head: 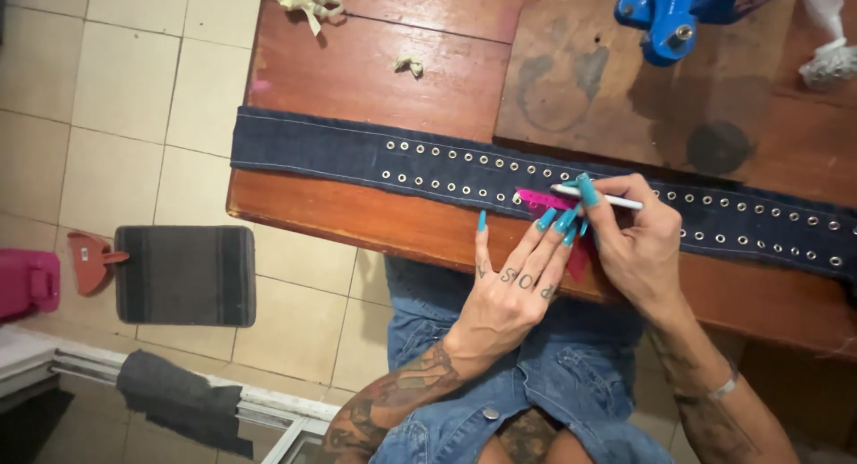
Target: Marking hole positions on a leather belt with a ruler and pen, then punching the holes using a rotary hole punch tool
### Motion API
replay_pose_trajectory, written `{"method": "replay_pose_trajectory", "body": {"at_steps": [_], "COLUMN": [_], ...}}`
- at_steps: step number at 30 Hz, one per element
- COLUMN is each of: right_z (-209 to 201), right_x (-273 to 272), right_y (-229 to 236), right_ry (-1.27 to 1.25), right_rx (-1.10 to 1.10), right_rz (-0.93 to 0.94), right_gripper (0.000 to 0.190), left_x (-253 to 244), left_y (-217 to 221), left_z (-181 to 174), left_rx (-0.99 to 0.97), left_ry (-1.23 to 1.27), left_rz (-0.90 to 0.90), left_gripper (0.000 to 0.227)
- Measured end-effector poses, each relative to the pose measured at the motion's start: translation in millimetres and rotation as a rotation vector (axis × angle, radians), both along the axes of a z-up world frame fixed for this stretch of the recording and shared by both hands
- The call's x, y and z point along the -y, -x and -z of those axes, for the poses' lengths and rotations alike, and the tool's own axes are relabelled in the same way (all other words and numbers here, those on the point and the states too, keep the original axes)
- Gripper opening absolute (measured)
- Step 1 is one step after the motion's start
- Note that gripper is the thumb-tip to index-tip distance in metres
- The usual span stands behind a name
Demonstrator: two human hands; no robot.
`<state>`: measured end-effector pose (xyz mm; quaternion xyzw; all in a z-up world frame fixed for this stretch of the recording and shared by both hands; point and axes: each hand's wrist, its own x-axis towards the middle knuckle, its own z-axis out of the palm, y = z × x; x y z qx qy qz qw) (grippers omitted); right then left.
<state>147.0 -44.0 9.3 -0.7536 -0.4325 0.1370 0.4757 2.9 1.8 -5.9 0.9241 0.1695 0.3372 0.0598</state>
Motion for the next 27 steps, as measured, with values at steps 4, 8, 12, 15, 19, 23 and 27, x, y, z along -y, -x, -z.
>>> {"method": "replay_pose_trajectory", "body": {"at_steps": [4,8,12,15,19,23,27], "right_z": [-3.3,-3.5,-1.7,-4.6,0.1,-9.5,-1.2], "right_x": [-2.8,-2.6,-1.2,-3.3,-0.3,10.6,49.5], "right_y": [0.6,3.0,0.6,3.0,1.9,0.4,-7.7], "right_ry": [0.027,0.042,0.044,-0.032,-0.022,-0.235,0.020], "right_rx": [0.055,0.137,0.126,-0.066,-0.042,-0.226,0.405], "right_rz": [-0.028,-0.038,-0.026,0.049,0.030,0.195,0.003], "right_gripper": [0.003,0.004,0.003,0.005,0.003,0.019,0.022], "left_x": [1.1,1.0,-0.2,1.2,0.8,-1.4,-0.9], "left_y": [-0.3,0.3,0.7,-1.4,3.1,6.4,7.1], "left_z": [2.2,2.6,0.9,1.5,-0.3,-3.5,-3.6], "left_rx": [0.000,-0.013,-0.008,0.021,0.010,-0.154,-0.174], "left_ry": [0.015,0.022,0.021,0.010,0.019,0.083,0.063], "left_rz": [0.021,0.015,0.011,-0.008,-0.003,0.083,0.070], "left_gripper": [0.029,0.029,0.030,0.031,0.031,0.026,0.027]}}
